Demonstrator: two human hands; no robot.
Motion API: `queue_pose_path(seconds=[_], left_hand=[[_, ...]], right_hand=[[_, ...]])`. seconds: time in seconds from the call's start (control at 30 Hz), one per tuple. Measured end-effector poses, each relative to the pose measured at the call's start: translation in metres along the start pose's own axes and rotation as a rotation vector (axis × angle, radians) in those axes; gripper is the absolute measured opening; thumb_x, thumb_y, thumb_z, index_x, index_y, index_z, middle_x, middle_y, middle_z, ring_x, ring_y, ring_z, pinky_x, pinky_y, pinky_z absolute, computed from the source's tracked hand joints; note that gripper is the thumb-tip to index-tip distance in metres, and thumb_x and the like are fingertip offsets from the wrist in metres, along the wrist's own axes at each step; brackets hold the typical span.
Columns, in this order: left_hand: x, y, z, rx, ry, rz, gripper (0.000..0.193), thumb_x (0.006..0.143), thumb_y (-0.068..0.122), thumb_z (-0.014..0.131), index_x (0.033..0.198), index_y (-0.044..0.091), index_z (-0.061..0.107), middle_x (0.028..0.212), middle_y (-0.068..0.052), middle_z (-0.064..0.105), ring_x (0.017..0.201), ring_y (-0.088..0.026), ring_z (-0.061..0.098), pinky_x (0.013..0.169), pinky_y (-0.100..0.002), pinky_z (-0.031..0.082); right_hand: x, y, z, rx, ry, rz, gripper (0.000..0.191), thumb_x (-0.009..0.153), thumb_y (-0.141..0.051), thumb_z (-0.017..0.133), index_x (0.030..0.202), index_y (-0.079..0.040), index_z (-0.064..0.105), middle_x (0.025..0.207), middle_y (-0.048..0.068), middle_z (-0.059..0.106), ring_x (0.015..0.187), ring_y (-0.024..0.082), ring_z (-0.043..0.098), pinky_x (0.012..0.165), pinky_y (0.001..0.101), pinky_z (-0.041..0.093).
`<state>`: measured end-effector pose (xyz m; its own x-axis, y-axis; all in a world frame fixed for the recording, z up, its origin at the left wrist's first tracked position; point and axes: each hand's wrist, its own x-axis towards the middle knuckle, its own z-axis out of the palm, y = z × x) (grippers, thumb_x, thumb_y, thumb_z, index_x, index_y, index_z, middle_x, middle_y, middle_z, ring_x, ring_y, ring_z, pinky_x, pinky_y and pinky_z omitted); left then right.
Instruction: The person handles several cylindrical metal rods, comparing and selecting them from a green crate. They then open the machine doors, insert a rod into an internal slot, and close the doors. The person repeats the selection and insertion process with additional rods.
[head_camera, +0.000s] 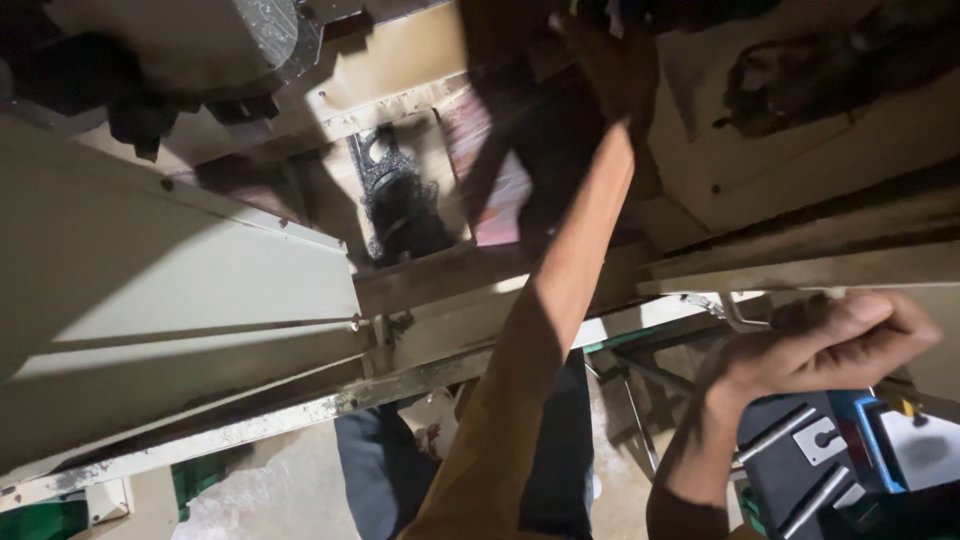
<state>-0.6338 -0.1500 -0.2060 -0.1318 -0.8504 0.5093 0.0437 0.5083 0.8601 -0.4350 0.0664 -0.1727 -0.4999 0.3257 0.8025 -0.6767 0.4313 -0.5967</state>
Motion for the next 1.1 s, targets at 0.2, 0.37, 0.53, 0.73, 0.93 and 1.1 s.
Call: queue_pose_path(seconds=[0.2, 0.37, 0.53, 0.73, 0.93, 1.1], left_hand=[[-0.037, 0.006, -0.064, 0.017, -0.436, 0.391, 0.062, 0.091, 0.009, 0.061, 0.147, -0.005, 0.039, 0.143, -0.028, 0.05, 0.136, -0.036, 0.046, 0.115, -0.041, 0.036], [0.001, 0.004, -0.09, 0.044, -0.677, 0.337, 0.063, 0.086, 0.003, 0.059, 0.148, -0.004, 0.045, 0.144, -0.025, 0.054, 0.138, -0.033, 0.048, 0.117, -0.039, 0.037], [0.009, -0.003, -0.177, -0.122, -0.841, 0.117, 0.067, 0.081, -0.002, 0.056, 0.148, -0.003, 0.051, 0.144, -0.022, 0.059, 0.14, -0.03, 0.05, 0.119, -0.037, 0.037], [-0.008, -0.016, -0.514, -0.803, -1.359, -0.46, 0.031, 0.105, 0.015, 0.068, 0.134, 0.005, 0.063, 0.142, -0.009, 0.063, 0.13, -0.018, 0.062, 0.113, -0.033, 0.051], [0.135, -0.083, -0.713, -0.169, -0.534, 0.0, 0.023, 0.108, 0.021, 0.07, 0.118, 0.001, 0.064, 0.125, -0.014, 0.066, 0.116, -0.023, 0.067, 0.106, -0.034, 0.055], [0.309, -0.156, -0.764, 0.045, 0.199, 0.196, 0.048, 0.093, 0.009, 0.074, 0.132, -0.003, 0.047, 0.131, -0.02, 0.051, 0.121, -0.029, 0.057, 0.088, -0.038, 0.064]], right_hand=[[-0.026, -0.047, 0.005, 0.056, -0.027, 0.093, 0.033, 0.122, -0.032, 0.05, 0.103, -0.005, 0.047, 0.085, 0.002, 0.042, 0.069, 0.011, 0.04, 0.064, 0.0256, 0.033], [-0.056, -0.101, 0.014, 0.12, -0.043, 0.19, 0.032, 0.12, -0.032, 0.052, 0.103, -0.005, 0.045, 0.086, 0.0, 0.041, 0.068, 0.009, 0.038, 0.062, 0.0251, 0.03], [-0.085, -0.133, 0.016, 0.174, -0.092, 0.183, 0.035, 0.12, -0.033, 0.054, 0.102, -0.006, 0.043, 0.087, 0.001, 0.04, 0.073, 0.01, 0.038, 0.065, 0.0268, 0.03], [-0.107, -0.126, 0.025, 0.141, -0.132, -0.045, 0.034, 0.121, -0.035, 0.051, 0.106, -0.005, 0.05, 0.092, 0.004, 0.044, 0.079, 0.017, 0.046, 0.074, 0.033, 0.04], [-0.15, -0.102, 0.027, 0.146, -0.202, -0.012, 0.033, 0.125, -0.033, 0.05, 0.126, 0.0, 0.054, 0.109, 0.011, 0.054, 0.093, 0.02, 0.053, 0.087, 0.0394, 0.046], [-0.165, -0.057, 0.046, 0.115, -0.149, -0.087, 0.03, 0.118, -0.027, 0.052, 0.133, -0.001, 0.05, 0.124, 0.021, 0.057, 0.113, 0.028, 0.066, 0.098, 0.0412, 0.058]])
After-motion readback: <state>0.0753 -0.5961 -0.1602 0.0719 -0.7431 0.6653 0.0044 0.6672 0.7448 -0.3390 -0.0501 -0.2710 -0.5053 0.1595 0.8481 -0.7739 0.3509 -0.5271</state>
